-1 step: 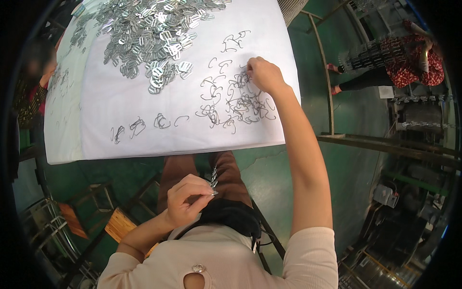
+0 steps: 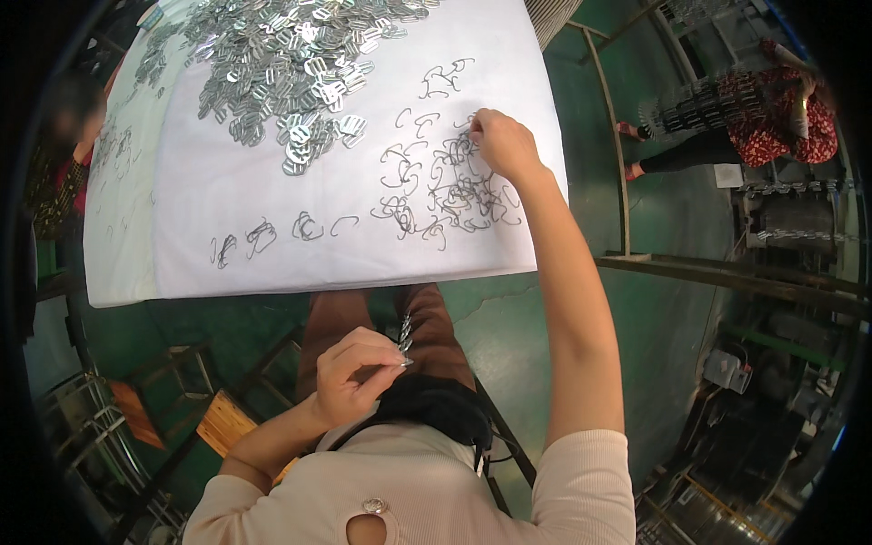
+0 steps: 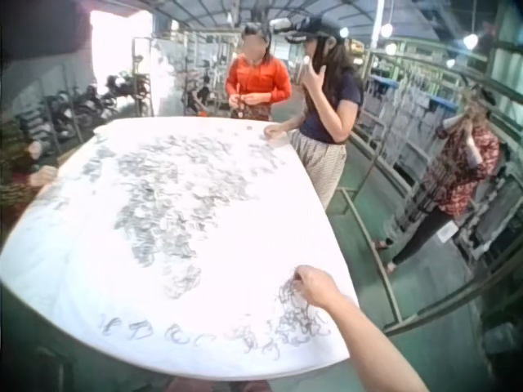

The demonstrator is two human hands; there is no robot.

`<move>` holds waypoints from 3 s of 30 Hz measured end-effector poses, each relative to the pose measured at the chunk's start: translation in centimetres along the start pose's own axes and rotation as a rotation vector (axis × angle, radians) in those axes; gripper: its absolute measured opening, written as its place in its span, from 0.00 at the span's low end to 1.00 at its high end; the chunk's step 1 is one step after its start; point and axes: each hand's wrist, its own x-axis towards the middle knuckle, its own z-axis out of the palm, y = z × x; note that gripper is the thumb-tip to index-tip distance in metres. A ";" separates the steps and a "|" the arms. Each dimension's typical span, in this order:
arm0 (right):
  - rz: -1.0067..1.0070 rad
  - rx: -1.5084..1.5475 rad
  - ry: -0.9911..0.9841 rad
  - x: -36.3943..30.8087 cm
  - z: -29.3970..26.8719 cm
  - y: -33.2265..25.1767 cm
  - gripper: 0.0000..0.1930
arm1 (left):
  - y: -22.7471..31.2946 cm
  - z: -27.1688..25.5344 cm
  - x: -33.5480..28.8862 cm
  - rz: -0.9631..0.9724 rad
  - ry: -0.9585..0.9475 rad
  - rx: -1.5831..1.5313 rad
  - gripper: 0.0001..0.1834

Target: The person picks up small metal components from a pile on a table and links them together by hand. They hold a chain of already linked parts in one hand while attaching new pieces one by one.

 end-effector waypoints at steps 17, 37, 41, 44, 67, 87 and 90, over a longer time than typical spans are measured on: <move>0.105 -0.205 0.225 -5.3 2.0 -1.5 0.04 | 1.9 0.7 -4.2 -0.061 0.142 0.040 0.06; 0.263 1.410 0.200 -17.2 -2.9 -12.5 0.06 | 3.6 0.4 -3.5 -0.029 0.107 0.092 0.07; 0.219 1.451 0.142 -22.7 -4.6 -16.0 0.05 | 4.1 -0.3 -3.5 -0.020 0.107 0.062 0.09; 0.198 1.448 0.128 -25.7 -4.2 -17.5 0.04 | 4.1 -0.4 -4.2 -0.062 0.148 0.024 0.10; 0.155 1.246 0.487 -26.0 0.4 -18.4 0.02 | 0.4 -0.7 -1.4 0.252 0.157 0.166 0.09; -0.013 0.993 0.550 -23.5 0.4 -16.9 0.06 | -15.0 -14.6 18.0 -0.094 0.075 1.038 0.14; -0.039 0.961 0.556 -23.3 0.4 -17.0 0.05 | -14.3 -14.4 17.7 -0.164 0.163 0.839 0.12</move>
